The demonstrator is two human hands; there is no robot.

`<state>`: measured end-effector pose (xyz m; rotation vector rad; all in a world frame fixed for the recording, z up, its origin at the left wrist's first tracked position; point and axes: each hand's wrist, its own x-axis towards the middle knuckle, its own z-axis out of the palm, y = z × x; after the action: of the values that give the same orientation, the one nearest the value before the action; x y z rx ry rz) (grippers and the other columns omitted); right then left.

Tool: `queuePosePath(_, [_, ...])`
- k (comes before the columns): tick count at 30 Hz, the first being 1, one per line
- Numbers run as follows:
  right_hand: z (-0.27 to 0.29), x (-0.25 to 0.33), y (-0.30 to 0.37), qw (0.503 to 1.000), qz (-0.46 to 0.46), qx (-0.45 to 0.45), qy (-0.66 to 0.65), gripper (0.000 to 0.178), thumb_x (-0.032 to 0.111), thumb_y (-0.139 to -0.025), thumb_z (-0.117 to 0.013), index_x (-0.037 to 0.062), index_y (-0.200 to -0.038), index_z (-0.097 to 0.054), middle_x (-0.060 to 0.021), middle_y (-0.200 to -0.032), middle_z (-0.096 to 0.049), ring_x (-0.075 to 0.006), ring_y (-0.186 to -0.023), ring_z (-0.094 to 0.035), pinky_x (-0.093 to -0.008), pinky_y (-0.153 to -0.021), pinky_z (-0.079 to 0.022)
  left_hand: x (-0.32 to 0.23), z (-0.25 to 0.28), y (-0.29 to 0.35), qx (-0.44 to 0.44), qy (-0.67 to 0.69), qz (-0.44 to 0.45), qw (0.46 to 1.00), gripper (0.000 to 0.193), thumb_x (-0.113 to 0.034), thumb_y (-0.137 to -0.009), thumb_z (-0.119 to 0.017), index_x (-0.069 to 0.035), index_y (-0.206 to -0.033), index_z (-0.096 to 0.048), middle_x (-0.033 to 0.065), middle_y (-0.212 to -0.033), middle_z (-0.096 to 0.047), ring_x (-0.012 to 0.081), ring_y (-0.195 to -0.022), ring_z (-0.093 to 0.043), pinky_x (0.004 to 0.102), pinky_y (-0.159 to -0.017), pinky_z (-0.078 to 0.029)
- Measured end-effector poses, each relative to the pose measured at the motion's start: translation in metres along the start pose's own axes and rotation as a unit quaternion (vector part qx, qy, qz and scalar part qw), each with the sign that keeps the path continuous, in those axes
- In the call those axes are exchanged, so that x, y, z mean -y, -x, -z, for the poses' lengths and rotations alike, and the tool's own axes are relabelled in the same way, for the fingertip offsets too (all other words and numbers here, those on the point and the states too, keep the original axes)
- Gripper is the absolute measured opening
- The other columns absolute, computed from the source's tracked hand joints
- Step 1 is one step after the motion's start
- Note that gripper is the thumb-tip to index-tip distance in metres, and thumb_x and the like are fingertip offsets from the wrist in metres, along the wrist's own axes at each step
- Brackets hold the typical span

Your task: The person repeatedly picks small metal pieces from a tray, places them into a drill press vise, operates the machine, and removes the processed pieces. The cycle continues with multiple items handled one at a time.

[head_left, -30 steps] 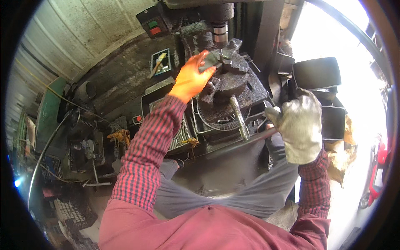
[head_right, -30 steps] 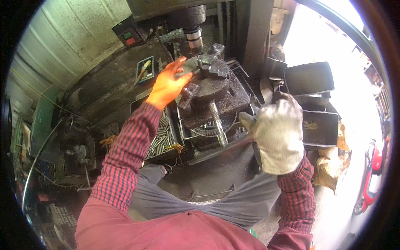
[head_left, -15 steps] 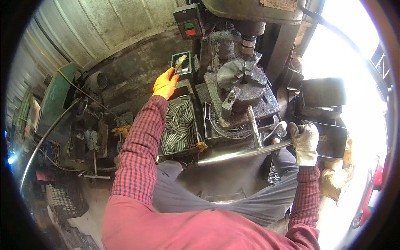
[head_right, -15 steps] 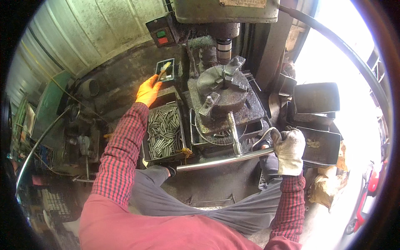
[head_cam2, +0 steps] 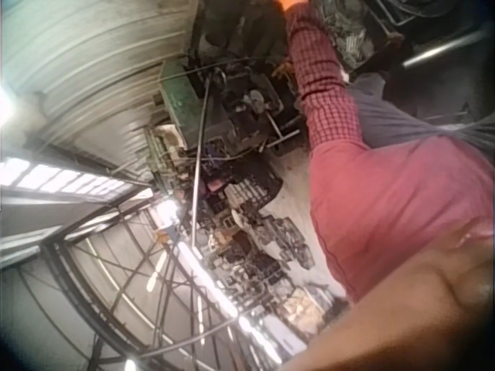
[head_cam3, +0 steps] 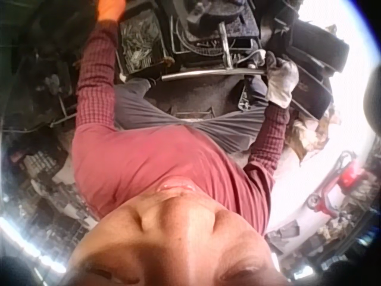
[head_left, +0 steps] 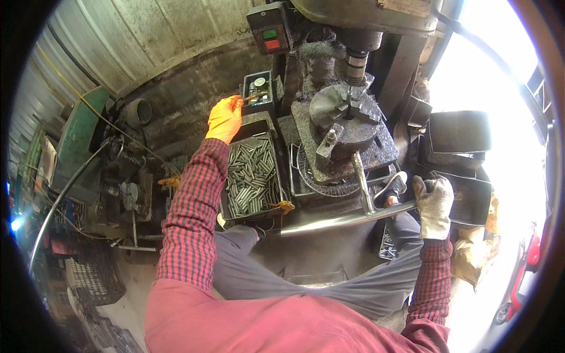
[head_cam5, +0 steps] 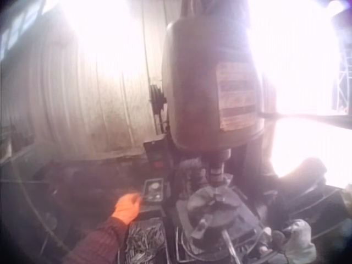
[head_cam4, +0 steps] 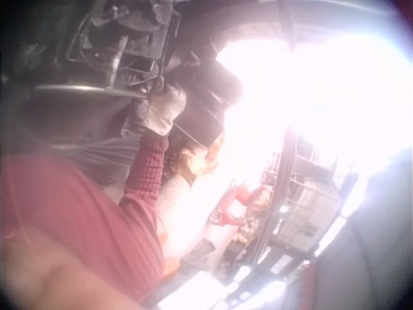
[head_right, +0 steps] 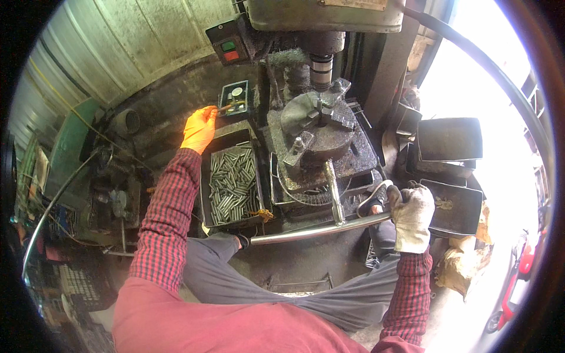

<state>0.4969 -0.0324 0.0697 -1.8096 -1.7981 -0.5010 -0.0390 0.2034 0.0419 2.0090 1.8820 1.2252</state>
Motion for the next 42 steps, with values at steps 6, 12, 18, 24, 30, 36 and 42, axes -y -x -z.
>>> queuePosePath(6, [0.010, 0.002, 0.000, 0.988, -0.085, 0.130, -0.009, 0.041, 0.031, -0.091, -0.083, 0.0015, -0.065, -0.072, -0.0263, -0.082, -0.073, -0.0445, -0.090, -0.071, -0.0518, -0.088, -0.055, 0.004, 0.031, 0.020, -0.009, 0.011, -0.023, 1.000, 0.034, -0.027, -0.108, -0.065, 0.000, -0.125, -0.076, 0.0214, -0.117, -0.079, 0.0336, -0.109, -0.077, 0.0405, -0.095, -0.058])
queuePosePath(12, [0.003, 0.001, 0.000, 1.000, -0.024, 0.014, -0.006, 0.048, 0.037, -0.089, -0.081, 0.0039, -0.057, -0.066, -0.0202, -0.059, -0.059, -0.0414, -0.062, -0.061, -0.0512, -0.065, -0.049, -0.020, 0.071, 0.072, 0.022, -0.005, -0.022, 0.999, 0.031, -0.025, -0.111, -0.065, -0.001, -0.127, -0.076, 0.0150, -0.115, -0.078, 0.0254, -0.106, -0.076, 0.0347, -0.091, -0.058])
queuePosePath(18, [0.003, 0.001, 0.002, 0.995, -0.076, 0.056, -0.019, 0.050, 0.041, -0.089, -0.083, 0.0013, -0.061, -0.072, -0.0247, -0.065, -0.064, -0.0449, -0.072, -0.067, -0.0513, -0.076, -0.055, -0.102, 0.035, 0.089, 0.090, 0.152, -0.077, 0.981, 0.028, -0.017, -0.111, -0.067, -0.004, -0.135, -0.075, 0.0077, -0.114, -0.075, 0.0150, -0.103, -0.068, 0.0288, -0.091, -0.053])
queuePosePath(24, [0.008, 0.006, -0.002, 0.996, -0.063, 0.063, 0.023, 0.043, 0.037, -0.090, -0.081, 0.0023, -0.065, -0.076, -0.0219, -0.066, -0.067, -0.0414, -0.071, -0.069, -0.0481, -0.078, -0.057, -0.168, -0.016, 0.052, 0.052, 0.162, -0.202, 0.964, 0.026, -0.015, -0.108, -0.070, -0.007, -0.132, -0.076, 0.0076, -0.101, -0.074, 0.0197, -0.090, -0.069, 0.0323, -0.081, -0.054])
queuePosePath(30, [0.010, 0.005, 0.001, 0.996, -0.066, 0.048, -0.029, 0.047, 0.040, -0.090, -0.082, 0.0017, -0.063, -0.073, -0.0226, -0.066, -0.065, -0.0428, -0.071, -0.067, -0.0521, -0.074, -0.053, -0.104, -0.019, 0.037, 0.006, 0.110, -0.210, 0.972, 0.027, -0.019, -0.109, -0.070, -0.008, -0.132, -0.076, 0.0088, -0.104, -0.077, 0.0213, -0.095, -0.073, 0.0337, -0.087, -0.057])
queuePosePath(36, [0.001, 0.000, 0.004, 1.000, -0.013, -0.003, -0.005, 0.048, 0.034, -0.092, -0.081, 0.0013, -0.060, -0.069, -0.0249, -0.069, -0.067, -0.0453, -0.081, -0.071, -0.0501, -0.087, -0.058, 0.001, -0.004, 0.000, -0.121, 0.056, -0.087, 0.987, 0.028, -0.023, -0.108, -0.069, -0.005, -0.127, -0.077, 0.0148, -0.097, -0.076, 0.0291, -0.089, -0.074, 0.0385, -0.079, -0.056])
queuePosePath(42, [0.006, 0.003, -0.002, 0.997, -0.059, 0.037, -0.017, 0.047, 0.035, -0.091, -0.082, 0.0018, -0.060, -0.072, -0.0234, -0.064, -0.065, -0.0457, -0.078, -0.069, -0.0493, -0.089, -0.057, 0.020, -0.034, -0.010, -0.054, -0.052, 0.000, 0.997, 0.032, -0.031, -0.107, -0.066, -0.011, -0.129, -0.077, 0.0171, -0.106, -0.077, 0.0389, -0.097, -0.076, 0.0480, -0.084, -0.058])
